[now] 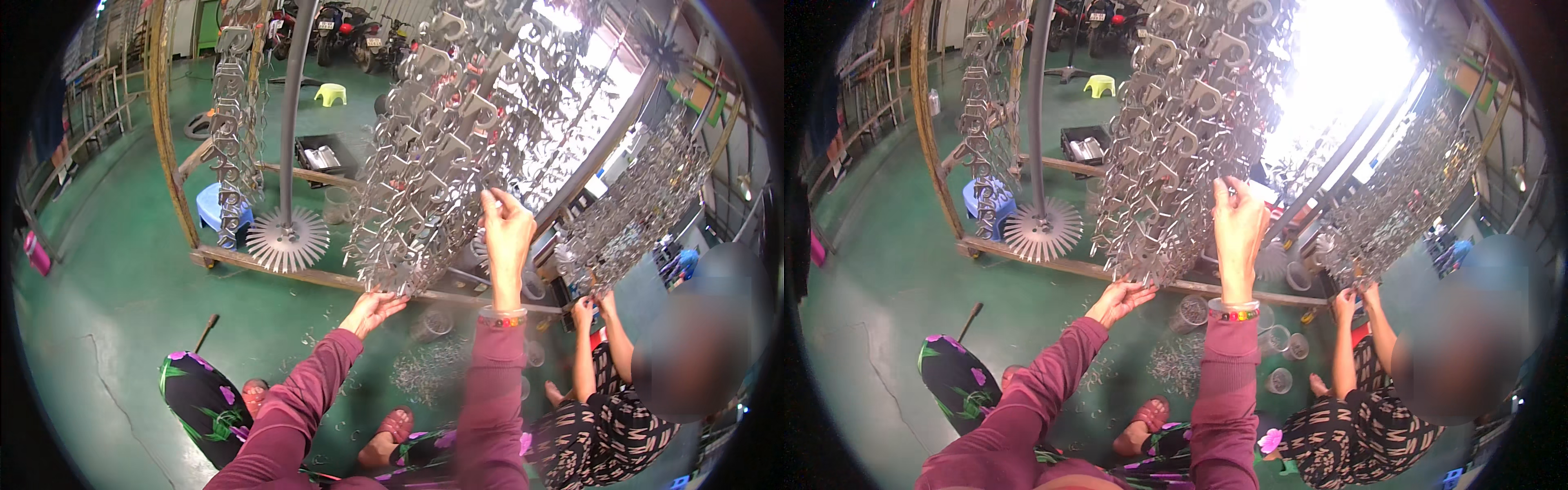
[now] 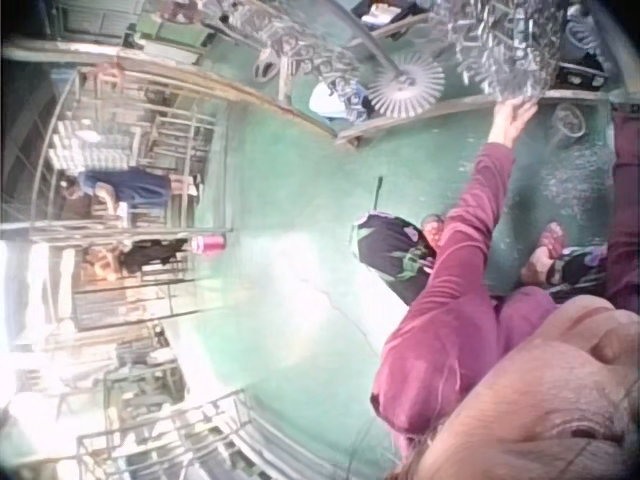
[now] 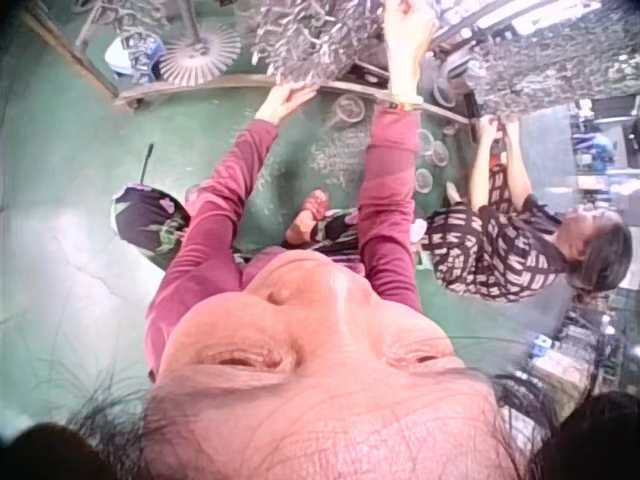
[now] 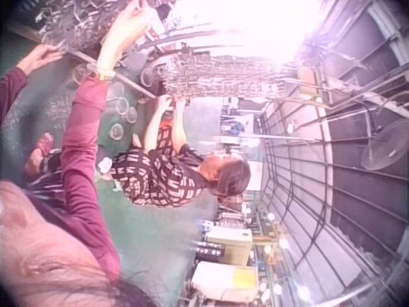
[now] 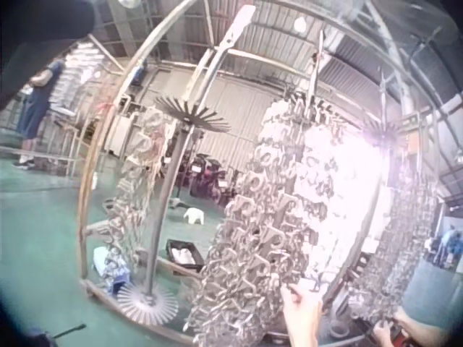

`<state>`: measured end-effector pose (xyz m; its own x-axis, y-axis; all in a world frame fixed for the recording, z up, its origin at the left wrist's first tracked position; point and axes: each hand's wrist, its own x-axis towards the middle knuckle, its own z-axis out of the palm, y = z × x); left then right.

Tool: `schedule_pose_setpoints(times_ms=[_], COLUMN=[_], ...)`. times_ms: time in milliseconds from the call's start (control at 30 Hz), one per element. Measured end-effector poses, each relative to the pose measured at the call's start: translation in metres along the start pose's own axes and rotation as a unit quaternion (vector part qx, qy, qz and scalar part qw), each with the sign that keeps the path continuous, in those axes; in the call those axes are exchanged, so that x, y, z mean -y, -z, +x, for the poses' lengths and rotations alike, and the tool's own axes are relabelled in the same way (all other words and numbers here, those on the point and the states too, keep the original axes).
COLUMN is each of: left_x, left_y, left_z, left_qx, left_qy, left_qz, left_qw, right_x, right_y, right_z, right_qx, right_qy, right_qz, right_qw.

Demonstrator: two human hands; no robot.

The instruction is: The person sits on the floor and repeatedly picks up small metal hooks and wire pieces, then attaches them to a vertical metal rack. The person handles the hooks one at a time and secures them onto the rack structure.

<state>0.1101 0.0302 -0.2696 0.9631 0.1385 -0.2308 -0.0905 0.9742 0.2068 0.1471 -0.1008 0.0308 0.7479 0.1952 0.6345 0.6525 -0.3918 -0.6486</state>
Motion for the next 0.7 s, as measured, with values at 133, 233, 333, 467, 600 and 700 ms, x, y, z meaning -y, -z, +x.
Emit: schedule_pose_setpoints(times_ms=[133,233,333,467,600,700], left_x=[0.005,0.007,0.011,0.010,0.010,0.002], left_y=[0.000,0.007,0.000,0.003,-0.005,-0.013], left_z=[0.003,0.008,0.004,0.004,-0.001,0.007], left_qx=[0.022,0.037,0.013,0.017,-0.017,0.054], left_qy=[-0.012,-0.002,-0.002,0.000,-0.009,-0.028], left_qz=[0.014,0.008,0.007,0.014,0.031,0.053], left_qw=[1.000,0.999,1.000,1.000,0.999,0.997], right_x=[-0.004,-0.013,-0.017,-0.016,-0.021,-0.018], right_y=[-0.004,-0.007,-0.008,-0.007,-0.004,0.000], right_z=[0.021,0.024,0.022,0.023,0.025,0.029], right_qx=[0.051,0.059,0.076,0.122,0.121,0.128], right_qy=[0.036,0.047,0.013,-0.033,-0.030,-0.016], right_qz=[-0.098,-0.066,-0.012,0.100,0.116,0.085], right_qw=[0.993,0.995,0.997,0.987,0.985,0.988])
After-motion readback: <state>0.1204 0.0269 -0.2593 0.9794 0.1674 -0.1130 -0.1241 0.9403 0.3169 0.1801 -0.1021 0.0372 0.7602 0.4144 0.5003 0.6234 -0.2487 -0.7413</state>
